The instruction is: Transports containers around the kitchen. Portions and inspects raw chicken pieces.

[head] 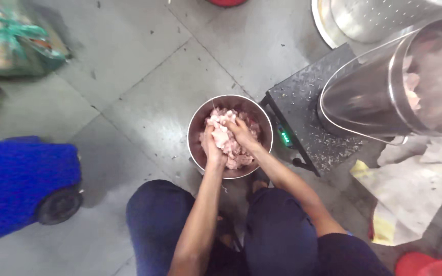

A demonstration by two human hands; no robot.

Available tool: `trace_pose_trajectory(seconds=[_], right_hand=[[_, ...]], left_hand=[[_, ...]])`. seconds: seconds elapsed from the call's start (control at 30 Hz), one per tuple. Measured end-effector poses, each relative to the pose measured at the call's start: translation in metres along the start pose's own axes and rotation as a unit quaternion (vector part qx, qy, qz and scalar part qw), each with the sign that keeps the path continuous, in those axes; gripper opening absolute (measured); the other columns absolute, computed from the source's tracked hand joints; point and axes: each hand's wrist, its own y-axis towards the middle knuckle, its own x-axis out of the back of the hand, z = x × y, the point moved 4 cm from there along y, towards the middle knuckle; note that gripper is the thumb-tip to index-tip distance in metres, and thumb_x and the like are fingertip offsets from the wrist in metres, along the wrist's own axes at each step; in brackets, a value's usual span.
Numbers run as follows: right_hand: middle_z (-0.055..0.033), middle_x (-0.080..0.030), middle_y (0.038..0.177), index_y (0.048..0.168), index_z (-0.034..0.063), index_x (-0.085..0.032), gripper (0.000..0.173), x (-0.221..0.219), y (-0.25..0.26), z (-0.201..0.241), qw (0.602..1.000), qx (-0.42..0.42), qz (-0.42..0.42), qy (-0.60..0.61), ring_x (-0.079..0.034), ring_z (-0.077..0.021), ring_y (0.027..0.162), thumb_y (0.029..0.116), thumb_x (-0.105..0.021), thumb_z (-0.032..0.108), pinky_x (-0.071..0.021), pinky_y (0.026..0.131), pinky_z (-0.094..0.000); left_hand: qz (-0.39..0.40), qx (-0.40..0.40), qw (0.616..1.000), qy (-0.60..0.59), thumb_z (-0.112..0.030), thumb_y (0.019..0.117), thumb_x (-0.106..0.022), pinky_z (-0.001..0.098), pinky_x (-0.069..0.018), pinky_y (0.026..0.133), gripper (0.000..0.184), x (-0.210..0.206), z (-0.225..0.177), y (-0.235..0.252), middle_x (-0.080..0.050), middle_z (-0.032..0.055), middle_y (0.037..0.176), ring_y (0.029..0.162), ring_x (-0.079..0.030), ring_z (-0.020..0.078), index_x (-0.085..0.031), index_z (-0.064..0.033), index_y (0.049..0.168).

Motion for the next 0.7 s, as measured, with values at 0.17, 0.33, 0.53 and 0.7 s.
trace_pose_trajectory(seconds=[0.17, 0.33, 0.53, 0.7], right_hand=[[-0.0153, -0.068, 0.111, 0.122, -0.0011, -0.064, 0.037, 0.003, -0.005, -0.031, 0.995, -0.086, -0.052, 0.020, -0.065, -0.0186, 0.100, 0.1027, -0.061, 0.030, -0.0549, 0.090, -0.0394], [-0.0145, -0.069, 0.104, 0.120, -0.0010, -0.066, 0.036, 0.011, -0.029, 0.033, 0.998, -0.016, -0.066, 0.011, -0.067, -0.0177, 0.093, 0.0996, -0.066, 0.028, -0.0567, 0.086, -0.0388], [-0.0129, -0.064, 0.113, 0.123, 0.0022, -0.065, 0.036, 0.033, -0.096, 0.174, 0.974, 0.197, -0.111, 0.023, -0.065, -0.0181, 0.089, 0.0954, -0.065, 0.025, -0.0588, 0.075, -0.0385], [-0.0038, -0.068, 0.091, 0.120, 0.0035, -0.060, 0.035, 0.097, -0.183, 0.297, 0.912, 0.362, -0.188, 0.030, -0.067, -0.0098, 0.073, 0.1021, -0.059, 0.034, -0.0611, 0.065, -0.0313]], left_hand=[[0.000, 0.066, 0.998, -0.018, -0.037, 0.1121, -0.029, 0.0352, -0.0577, 0.059, 0.041, 0.009, 0.032, 0.001, -0.064, 0.0066, 0.079, 0.066, -0.064, 0.0161, -0.058, -0.0075, 0.109], [0.051, 0.001, 0.998, -0.025, -0.032, 0.1103, -0.033, 0.0388, -0.0599, 0.068, 0.036, -0.027, -0.015, -0.024, -0.067, 0.0075, 0.088, 0.078, -0.067, 0.0175, -0.058, -0.0073, 0.114], [0.178, -0.097, 0.979, -0.035, -0.028, 0.1111, -0.033, 0.0375, -0.0616, 0.074, 0.033, -0.114, -0.113, -0.084, -0.068, 0.0075, 0.095, 0.084, -0.069, 0.0172, -0.057, -0.0072, 0.122], [0.357, -0.099, 0.924, -0.092, -0.027, 0.1101, -0.041, 0.0293, -0.0592, 0.059, 0.026, -0.241, -0.171, -0.160, -0.068, 0.0020, 0.088, 0.071, -0.066, 0.0108, -0.061, -0.0139, 0.120]])
